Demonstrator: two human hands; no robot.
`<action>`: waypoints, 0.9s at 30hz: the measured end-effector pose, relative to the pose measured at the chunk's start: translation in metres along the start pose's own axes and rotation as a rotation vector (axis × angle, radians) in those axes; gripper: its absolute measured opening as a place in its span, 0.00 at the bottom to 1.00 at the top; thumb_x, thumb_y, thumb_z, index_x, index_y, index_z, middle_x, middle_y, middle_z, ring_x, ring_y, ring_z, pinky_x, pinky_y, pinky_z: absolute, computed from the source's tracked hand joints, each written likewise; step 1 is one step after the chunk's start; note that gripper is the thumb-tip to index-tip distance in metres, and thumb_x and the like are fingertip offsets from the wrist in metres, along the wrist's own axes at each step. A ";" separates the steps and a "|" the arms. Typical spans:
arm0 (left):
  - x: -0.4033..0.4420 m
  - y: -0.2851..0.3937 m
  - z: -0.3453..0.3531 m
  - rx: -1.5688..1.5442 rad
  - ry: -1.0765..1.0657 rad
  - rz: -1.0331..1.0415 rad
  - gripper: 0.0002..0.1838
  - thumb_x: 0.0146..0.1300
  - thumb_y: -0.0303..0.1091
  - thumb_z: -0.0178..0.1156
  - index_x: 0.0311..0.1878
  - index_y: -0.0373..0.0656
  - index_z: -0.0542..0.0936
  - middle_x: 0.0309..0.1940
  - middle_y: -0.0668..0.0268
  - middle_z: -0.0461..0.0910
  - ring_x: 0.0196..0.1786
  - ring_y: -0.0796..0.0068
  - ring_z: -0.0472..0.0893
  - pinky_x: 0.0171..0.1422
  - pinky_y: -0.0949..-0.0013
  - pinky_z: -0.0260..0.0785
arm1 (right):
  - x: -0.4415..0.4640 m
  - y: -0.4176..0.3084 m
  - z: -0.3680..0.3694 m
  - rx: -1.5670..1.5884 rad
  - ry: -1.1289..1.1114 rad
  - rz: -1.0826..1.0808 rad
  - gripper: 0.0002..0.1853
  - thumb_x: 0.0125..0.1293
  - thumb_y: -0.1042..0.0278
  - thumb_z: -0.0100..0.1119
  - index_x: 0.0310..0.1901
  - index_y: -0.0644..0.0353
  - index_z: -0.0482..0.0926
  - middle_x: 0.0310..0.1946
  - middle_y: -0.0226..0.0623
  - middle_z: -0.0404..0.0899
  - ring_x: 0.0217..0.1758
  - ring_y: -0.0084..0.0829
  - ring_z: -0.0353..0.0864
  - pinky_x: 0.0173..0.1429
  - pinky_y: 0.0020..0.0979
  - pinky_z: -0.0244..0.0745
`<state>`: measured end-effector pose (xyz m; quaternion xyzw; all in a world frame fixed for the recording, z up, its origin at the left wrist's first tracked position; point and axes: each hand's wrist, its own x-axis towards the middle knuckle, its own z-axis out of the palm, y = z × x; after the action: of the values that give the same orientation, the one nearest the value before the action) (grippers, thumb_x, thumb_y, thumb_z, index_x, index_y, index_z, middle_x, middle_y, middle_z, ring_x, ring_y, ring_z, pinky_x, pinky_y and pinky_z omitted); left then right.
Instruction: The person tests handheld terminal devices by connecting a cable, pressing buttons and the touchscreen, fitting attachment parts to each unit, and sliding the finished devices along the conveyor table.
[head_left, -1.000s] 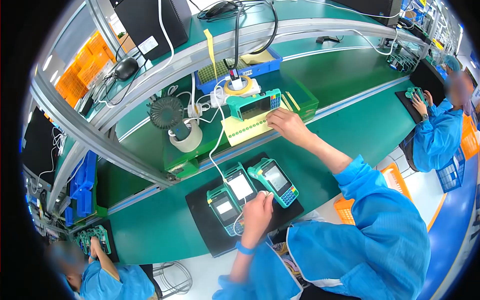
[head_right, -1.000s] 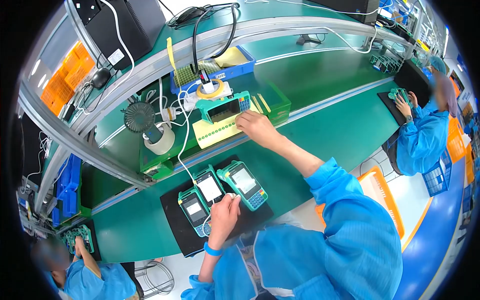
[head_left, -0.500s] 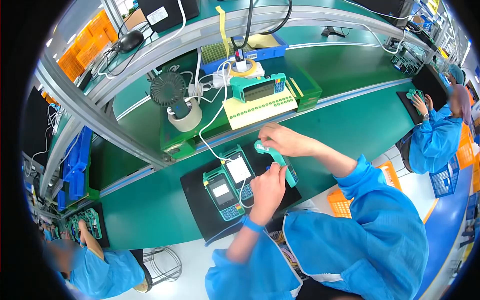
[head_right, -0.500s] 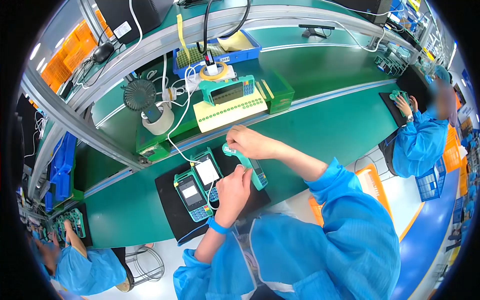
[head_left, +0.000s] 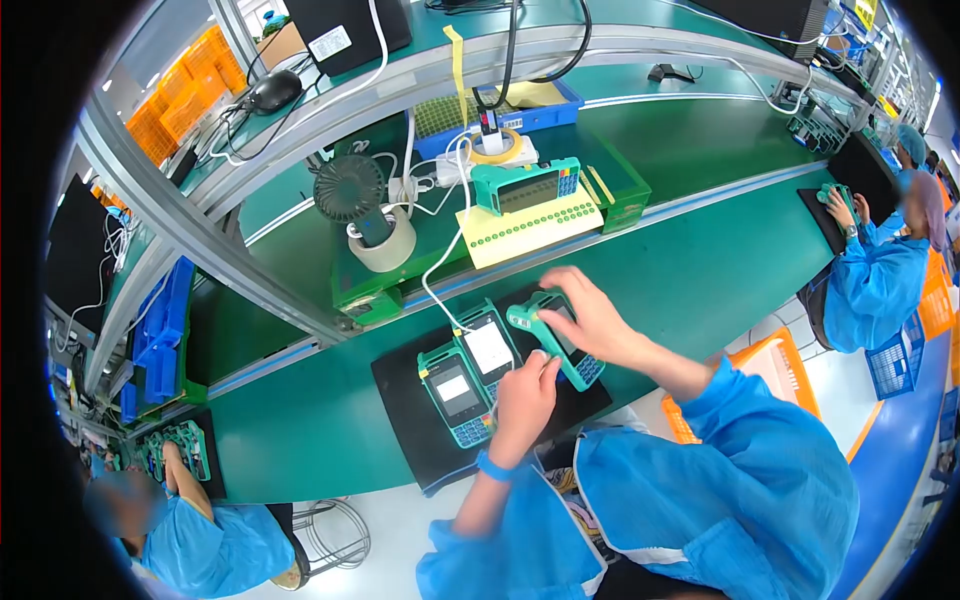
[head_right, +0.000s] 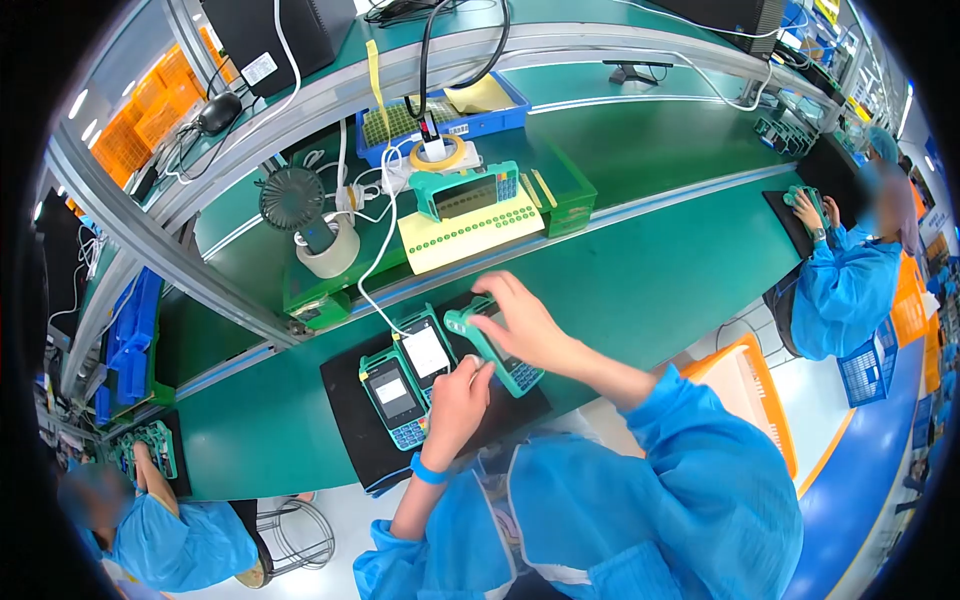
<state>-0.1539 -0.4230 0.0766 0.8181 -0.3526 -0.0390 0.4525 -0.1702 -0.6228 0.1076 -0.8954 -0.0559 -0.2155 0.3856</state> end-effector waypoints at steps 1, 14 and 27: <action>-0.004 -0.006 -0.004 -0.096 -0.055 -0.069 0.14 0.80 0.37 0.62 0.38 0.37 0.79 0.21 0.53 0.83 0.26 0.49 0.87 0.31 0.51 0.73 | -0.013 0.001 0.001 0.011 0.037 -0.022 0.26 0.72 0.67 0.69 0.67 0.65 0.72 0.67 0.57 0.75 0.70 0.59 0.77 0.72 0.50 0.76; -0.030 -0.003 -0.076 -0.897 0.343 -0.384 0.07 0.83 0.34 0.62 0.49 0.41 0.84 0.28 0.80 0.76 0.24 0.94 0.65 0.25 0.81 0.52 | -0.086 -0.007 0.030 -0.203 -0.066 0.110 0.50 0.64 0.69 0.69 0.86 0.63 0.56 0.88 0.62 0.48 0.87 0.67 0.58 0.84 0.55 0.66; -0.103 -0.044 -0.170 0.482 0.948 0.014 0.09 0.84 0.31 0.62 0.51 0.38 0.88 0.26 0.67 0.82 0.27 0.81 0.78 0.31 0.73 0.70 | -0.058 -0.057 0.109 -0.209 -0.187 -0.030 0.58 0.62 0.63 0.78 0.85 0.73 0.49 0.87 0.71 0.41 0.89 0.74 0.45 0.87 0.59 0.59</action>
<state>-0.1423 -0.2236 0.1157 0.8244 -0.1136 0.4201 0.3619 -0.2002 -0.5018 0.0545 -0.9460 -0.0822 -0.1415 0.2800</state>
